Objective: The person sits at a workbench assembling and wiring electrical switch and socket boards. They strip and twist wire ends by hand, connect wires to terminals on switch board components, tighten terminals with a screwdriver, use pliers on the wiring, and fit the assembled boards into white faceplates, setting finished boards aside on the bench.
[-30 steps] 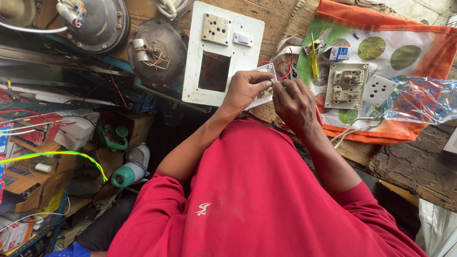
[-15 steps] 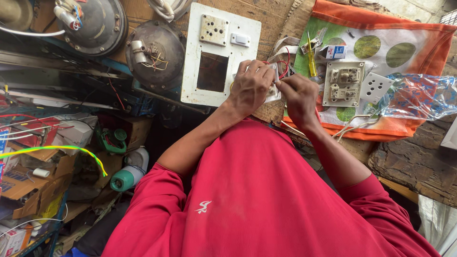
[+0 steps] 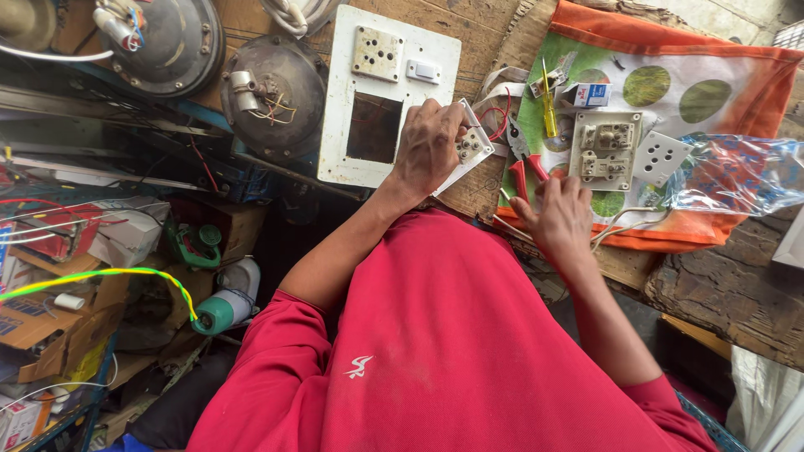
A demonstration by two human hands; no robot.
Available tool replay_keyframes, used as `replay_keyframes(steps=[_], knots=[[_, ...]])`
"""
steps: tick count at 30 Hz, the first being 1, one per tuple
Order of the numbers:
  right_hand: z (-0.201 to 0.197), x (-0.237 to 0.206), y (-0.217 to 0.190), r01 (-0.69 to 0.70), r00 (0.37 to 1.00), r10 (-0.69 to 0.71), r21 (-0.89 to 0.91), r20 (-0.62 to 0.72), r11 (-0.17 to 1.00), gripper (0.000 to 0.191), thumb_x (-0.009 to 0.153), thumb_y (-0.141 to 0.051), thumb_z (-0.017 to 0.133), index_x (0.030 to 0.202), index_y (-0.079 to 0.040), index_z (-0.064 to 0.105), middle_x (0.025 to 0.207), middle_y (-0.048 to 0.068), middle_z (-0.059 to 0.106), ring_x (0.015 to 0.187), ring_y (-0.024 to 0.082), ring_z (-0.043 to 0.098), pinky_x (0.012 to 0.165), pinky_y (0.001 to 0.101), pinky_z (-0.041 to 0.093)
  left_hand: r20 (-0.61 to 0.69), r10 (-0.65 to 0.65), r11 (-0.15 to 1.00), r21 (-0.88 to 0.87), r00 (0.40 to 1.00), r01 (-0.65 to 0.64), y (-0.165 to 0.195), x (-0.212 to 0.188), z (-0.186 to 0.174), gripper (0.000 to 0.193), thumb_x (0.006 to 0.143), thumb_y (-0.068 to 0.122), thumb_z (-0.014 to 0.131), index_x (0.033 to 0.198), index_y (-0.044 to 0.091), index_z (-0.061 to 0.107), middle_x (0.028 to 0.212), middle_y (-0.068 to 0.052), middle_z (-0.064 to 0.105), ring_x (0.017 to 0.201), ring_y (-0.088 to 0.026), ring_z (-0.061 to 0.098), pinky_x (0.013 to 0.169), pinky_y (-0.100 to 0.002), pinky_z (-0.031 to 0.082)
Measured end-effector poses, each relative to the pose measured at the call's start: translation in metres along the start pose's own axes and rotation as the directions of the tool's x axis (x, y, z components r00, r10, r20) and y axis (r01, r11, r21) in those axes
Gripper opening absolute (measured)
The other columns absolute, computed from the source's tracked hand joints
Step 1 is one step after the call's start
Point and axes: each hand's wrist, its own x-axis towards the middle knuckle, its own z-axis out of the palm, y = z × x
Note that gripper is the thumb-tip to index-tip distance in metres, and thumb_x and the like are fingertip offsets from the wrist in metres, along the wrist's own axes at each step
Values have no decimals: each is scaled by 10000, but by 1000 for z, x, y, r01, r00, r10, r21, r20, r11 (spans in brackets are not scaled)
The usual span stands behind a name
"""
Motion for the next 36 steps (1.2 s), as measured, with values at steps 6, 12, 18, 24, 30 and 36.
replay_keyframes(steps=[6,12,18,24,30,36], knots=[[30,-3,15,102,994,-107,-237,-10,966,429,1011,-421,645,1044,7,659,1095,221,595,1035,348,579,828,477,514,-19,55,998,40,998,-54,9,5,-5,81,867,65,674,906,88,606,805,-40,646,822,-249,582,808,-417,412],[30,16,32,-262,963,187,509,196,820,431,1060,-423,485,1006,-20,625,902,156,624,794,269,619,717,439,522,31,41,999,28,999,-42,7,5,-4,87,836,71,684,901,97,632,818,-22,677,834,-247,586,834,-409,409],[14,-6,46,-256,957,-96,952,274,170,282,967,-298,677,1012,-28,611,913,81,654,794,174,660,754,371,575,49,24,998,48,999,-27,5,4,0,48,870,115,693,915,108,678,779,-26,670,843,-240,592,861,-405,409],[-6,-14,39,-278,952,35,818,303,504,184,1021,-205,660,984,-25,663,874,126,697,765,251,668,725,405,543,53,30,998,51,998,-32,2,4,-2,44,862,116,683,906,108,689,770,-26,672,841,-240,594,886,-412,399],[-21,-16,20,298,918,-326,-149,-226,943,447,970,-13,642,1401,-123,683,1400,154,496,1301,322,436,1045,547,347,76,68,992,100,995,-75,-2,6,-6,129,856,45,637,937,119,705,788,-33,677,873,-242,604,904,-416,394],[-38,-4,9,306,830,-461,-436,-314,847,301,1062,-246,736,1317,-89,699,1434,140,407,1383,334,356,1153,637,249,77,75,992,97,994,-83,-9,9,-10,73,889,74,649,930,109,699,786,-32,674,875,-243,601,901,-422,390]])
